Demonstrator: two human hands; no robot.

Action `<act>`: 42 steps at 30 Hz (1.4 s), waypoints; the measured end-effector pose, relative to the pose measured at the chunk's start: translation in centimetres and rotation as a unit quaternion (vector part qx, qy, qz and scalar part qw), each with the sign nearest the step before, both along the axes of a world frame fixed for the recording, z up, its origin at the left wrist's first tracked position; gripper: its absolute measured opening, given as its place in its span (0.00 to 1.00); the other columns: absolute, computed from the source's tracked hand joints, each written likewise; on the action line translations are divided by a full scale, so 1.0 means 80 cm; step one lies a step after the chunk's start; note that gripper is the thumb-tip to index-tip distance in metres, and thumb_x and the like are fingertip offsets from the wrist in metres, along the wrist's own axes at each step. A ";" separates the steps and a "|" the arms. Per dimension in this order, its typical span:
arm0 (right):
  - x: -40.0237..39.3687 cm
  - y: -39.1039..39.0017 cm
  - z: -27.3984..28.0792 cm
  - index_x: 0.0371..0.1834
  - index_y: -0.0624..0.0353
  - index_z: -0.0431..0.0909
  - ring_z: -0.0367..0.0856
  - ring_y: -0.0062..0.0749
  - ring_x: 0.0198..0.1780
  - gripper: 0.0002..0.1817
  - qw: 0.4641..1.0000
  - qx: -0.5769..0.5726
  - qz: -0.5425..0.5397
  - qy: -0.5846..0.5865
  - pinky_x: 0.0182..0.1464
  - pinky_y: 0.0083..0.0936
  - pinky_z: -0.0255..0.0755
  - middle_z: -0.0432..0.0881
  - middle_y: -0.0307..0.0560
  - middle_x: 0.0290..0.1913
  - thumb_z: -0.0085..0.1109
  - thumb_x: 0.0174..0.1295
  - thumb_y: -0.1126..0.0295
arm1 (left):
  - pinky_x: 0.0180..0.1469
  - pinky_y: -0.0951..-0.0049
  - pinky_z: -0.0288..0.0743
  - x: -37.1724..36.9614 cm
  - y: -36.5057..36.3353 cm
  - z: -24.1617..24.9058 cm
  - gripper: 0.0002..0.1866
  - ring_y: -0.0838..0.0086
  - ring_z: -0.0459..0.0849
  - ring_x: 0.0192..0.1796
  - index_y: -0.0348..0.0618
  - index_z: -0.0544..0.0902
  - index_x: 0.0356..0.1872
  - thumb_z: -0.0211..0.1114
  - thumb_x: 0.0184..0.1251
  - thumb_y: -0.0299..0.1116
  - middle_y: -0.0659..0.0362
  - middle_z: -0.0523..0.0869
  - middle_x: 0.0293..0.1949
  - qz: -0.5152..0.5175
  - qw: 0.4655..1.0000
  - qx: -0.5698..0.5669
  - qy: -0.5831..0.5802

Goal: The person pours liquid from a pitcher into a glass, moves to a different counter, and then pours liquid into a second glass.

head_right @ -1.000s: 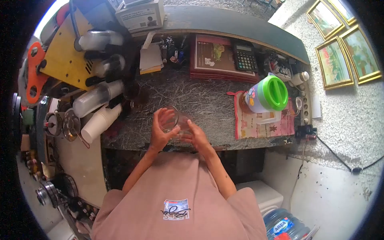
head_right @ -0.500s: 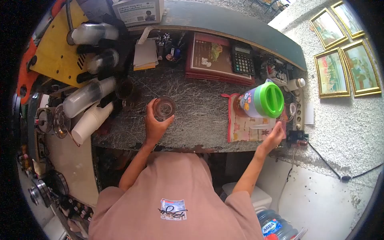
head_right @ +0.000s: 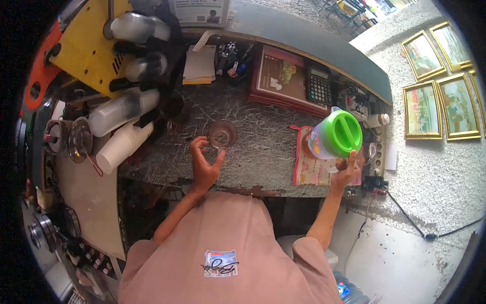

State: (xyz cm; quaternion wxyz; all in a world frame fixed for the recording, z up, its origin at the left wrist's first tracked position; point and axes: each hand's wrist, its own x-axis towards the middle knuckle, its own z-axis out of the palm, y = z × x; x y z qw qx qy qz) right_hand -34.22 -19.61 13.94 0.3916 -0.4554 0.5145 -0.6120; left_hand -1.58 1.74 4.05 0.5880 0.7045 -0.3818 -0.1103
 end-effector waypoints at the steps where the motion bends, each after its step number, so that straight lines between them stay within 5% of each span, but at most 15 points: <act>1: -0.006 -0.002 0.006 0.27 0.55 0.77 0.52 0.12 0.15 0.21 0.999 -0.011 0.030 0.033 0.21 0.23 0.42 0.63 0.28 0.16 0.65 0.71 0.51 | 0.60 0.58 0.72 0.000 0.005 -0.004 0.32 0.53 0.78 0.62 0.38 0.70 0.60 0.78 0.59 0.36 0.45 0.75 0.62 0.004 1.000 0.001 0.005; 3: -0.002 0.001 0.031 0.18 0.54 0.72 0.52 0.13 0.14 0.26 0.993 -0.023 0.084 0.083 0.20 0.23 0.41 0.63 0.27 0.15 0.67 0.69 0.52 | 0.52 0.59 0.74 0.003 0.010 -0.009 0.17 0.56 0.82 0.51 0.37 0.76 0.48 0.71 0.68 0.37 0.49 0.81 0.50 -0.059 0.998 0.031 0.015; 9: 0.050 0.024 0.098 0.19 0.57 0.74 0.56 0.10 0.19 0.26 0.964 0.030 0.218 0.149 0.23 0.20 0.43 0.64 0.25 0.18 0.69 0.67 0.52 | 0.43 0.63 0.76 -0.009 0.007 -0.013 0.14 0.59 0.84 0.39 0.35 0.79 0.39 0.55 0.82 0.36 0.52 0.83 0.34 -0.132 0.986 -0.012 0.103; 12: 0.087 0.036 0.130 0.18 0.57 0.74 0.58 0.10 0.20 0.26 0.929 0.032 0.278 0.243 0.24 0.20 0.44 0.64 0.24 0.18 0.68 0.67 0.50 | 0.46 0.65 0.75 -0.003 0.010 -0.017 0.15 0.66 0.83 0.40 0.35 0.79 0.41 0.53 0.83 0.37 0.54 0.83 0.34 -0.193 0.963 0.022 0.185; 15: 0.122 0.044 0.156 0.28 0.66 0.88 0.71 0.13 0.24 0.25 0.854 0.039 0.311 0.416 0.26 0.20 0.60 0.79 0.31 0.21 0.71 0.64 0.50 | 0.45 0.65 0.75 0.002 0.006 -0.031 0.16 0.66 0.81 0.36 0.35 0.78 0.39 0.50 0.84 0.37 0.53 0.81 0.32 -0.220 0.966 0.002 0.139; 19: 0.169 0.052 0.183 0.33 0.70 0.89 0.80 0.16 0.26 0.25 0.805 0.067 0.391 0.441 0.30 0.19 0.71 0.85 0.39 0.23 0.72 0.64 0.52 | 0.42 0.64 0.73 0.006 0.001 -0.043 0.16 0.65 0.78 0.34 0.35 0.76 0.37 0.48 0.85 0.36 0.53 0.79 0.30 -0.234 0.965 -0.004 0.115; 21: 0.185 0.053 0.191 0.33 0.70 0.89 0.82 0.17 0.27 0.25 0.787 0.069 0.411 0.454 0.30 0.20 0.72 0.86 0.40 0.23 0.72 0.63 0.52 | 0.40 0.59 0.72 0.002 0.001 -0.043 0.17 0.54 0.79 0.35 0.35 0.73 0.36 0.50 0.84 0.39 0.48 0.76 0.30 -0.237 0.963 -0.010 0.130; 26: 0.210 0.048 0.196 0.30 0.70 0.89 0.86 0.21 0.24 0.28 0.726 0.047 0.455 0.513 0.28 0.20 0.75 0.87 0.45 0.22 0.72 0.63 0.48 | 0.39 0.58 0.71 0.001 -0.001 -0.051 0.15 0.52 0.78 0.34 0.34 0.73 0.37 0.51 0.84 0.36 0.48 0.76 0.30 -0.227 0.967 -0.025 0.111; 42: 0.243 0.049 0.205 0.29 0.68 0.89 0.87 0.24 0.23 0.29 0.677 0.040 0.473 0.562 0.27 0.23 0.76 0.87 0.46 0.20 0.72 0.61 0.45 | 0.47 0.56 0.74 0.003 0.002 -0.046 0.15 0.47 0.82 0.41 0.33 0.76 0.42 0.52 0.83 0.37 0.43 0.81 0.36 -0.231 0.965 -0.017 0.120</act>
